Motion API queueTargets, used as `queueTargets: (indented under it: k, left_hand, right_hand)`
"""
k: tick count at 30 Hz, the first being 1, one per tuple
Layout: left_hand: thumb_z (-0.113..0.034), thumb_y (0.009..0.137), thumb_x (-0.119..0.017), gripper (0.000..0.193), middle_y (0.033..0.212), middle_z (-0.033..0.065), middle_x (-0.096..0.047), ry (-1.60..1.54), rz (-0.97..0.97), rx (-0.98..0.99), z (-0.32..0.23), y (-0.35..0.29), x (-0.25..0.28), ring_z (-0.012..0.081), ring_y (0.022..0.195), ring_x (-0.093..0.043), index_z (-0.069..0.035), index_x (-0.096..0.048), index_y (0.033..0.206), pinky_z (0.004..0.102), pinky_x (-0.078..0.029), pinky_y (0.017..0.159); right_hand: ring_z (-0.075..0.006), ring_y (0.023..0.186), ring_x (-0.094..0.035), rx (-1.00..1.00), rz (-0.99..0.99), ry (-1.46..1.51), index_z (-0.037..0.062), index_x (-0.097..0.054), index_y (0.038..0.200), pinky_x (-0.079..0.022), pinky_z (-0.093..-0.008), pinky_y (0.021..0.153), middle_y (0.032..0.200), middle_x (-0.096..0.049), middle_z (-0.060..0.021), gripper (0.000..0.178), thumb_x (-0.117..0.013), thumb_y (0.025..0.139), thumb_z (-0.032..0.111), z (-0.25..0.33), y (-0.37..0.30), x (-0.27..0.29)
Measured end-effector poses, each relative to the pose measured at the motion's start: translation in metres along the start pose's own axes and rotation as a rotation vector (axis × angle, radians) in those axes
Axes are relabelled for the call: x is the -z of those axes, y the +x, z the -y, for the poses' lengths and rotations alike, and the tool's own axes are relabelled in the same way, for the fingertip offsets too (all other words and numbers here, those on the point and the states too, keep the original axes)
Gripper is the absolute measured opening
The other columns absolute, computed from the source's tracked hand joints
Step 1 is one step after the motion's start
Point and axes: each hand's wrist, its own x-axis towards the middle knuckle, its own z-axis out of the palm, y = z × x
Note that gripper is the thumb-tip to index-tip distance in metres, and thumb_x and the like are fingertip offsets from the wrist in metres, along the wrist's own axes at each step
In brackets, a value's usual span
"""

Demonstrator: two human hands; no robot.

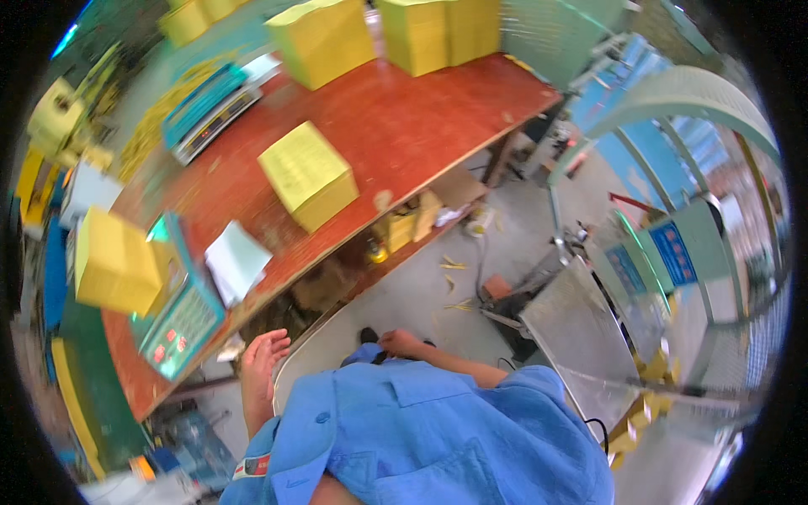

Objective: Stack, band, and organize stacks of yellow paper at a packaging station.

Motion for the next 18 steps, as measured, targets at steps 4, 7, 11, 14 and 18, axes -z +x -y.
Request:
queueTargets:
  k: [4,7,11,14,18]
  left_hand:
    - [-0.022,0.097,-0.052,0.031,0.117,0.012,-0.064,0.033,0.309,-0.006,-0.037,0.061,-0.038,0.0183,0.104,-0.061,0.002,-0.063,0.113,0.0317,-0.048,0.089]
    - [-0.017,0.098,-0.051,0.028,0.118,0.0113,-0.063,0.112,0.552,0.013,-0.06,0.095,-0.066,0.0178,0.105,-0.06,0.003,-0.062,0.113,0.0309,-0.048,0.091]
    - [-0.013,0.097,-0.053,0.028,0.12,0.0106,-0.062,0.15,0.776,0.056,-0.085,0.123,-0.111,0.0171,0.107,-0.06,0.003,-0.06,0.119,0.0302,-0.047,0.094]
    - [-0.017,0.097,-0.054,0.033,0.12,0.011,-0.062,0.224,0.825,-0.029,-0.101,0.126,-0.138,0.0172,0.106,-0.06,0.003,-0.059,0.122,0.0308,-0.047,0.094]
    - [-0.022,0.096,-0.055,0.036,0.111,0.0126,-0.066,0.113,0.69,-0.218,-0.145,0.134,-0.169,0.0186,0.1,-0.063,0.006,-0.061,0.117,0.0329,-0.049,0.09]
  right_hand:
    - [-0.0217,0.083,-0.068,0.123,-0.083,-0.144,0.0082,-0.069,0.11,-0.053,-0.0357,0.082,0.1,-0.07,-0.0102,0.031,-0.058,0.087,0.026,0.015,-0.002,0.01]
    - [-0.0214,0.079,-0.068,-0.067,-0.337,0.033,0.0081,-0.068,0.111,-0.054,-0.0357,0.077,0.099,-0.07,-0.0114,0.031,-0.058,0.087,0.024,0.001,-0.004,0.022]
    - [-0.0238,0.08,-0.069,-0.26,-0.544,0.413,0.0047,-0.069,0.107,-0.054,-0.0364,0.077,0.093,-0.071,-0.0137,0.034,-0.057,0.085,0.028,-0.008,-0.02,0.039]
    - [-0.0215,0.079,-0.068,-0.251,-0.534,0.533,0.003,-0.068,0.109,-0.054,-0.0343,0.073,0.093,-0.071,-0.0113,0.032,-0.058,0.086,0.022,-0.014,-0.026,0.045]
    - [-0.0207,0.079,-0.067,-0.229,-0.486,0.642,0.0018,-0.066,0.112,-0.055,-0.0354,0.071,0.096,-0.069,-0.0119,0.029,-0.057,0.09,0.019,-0.038,-0.023,0.058]
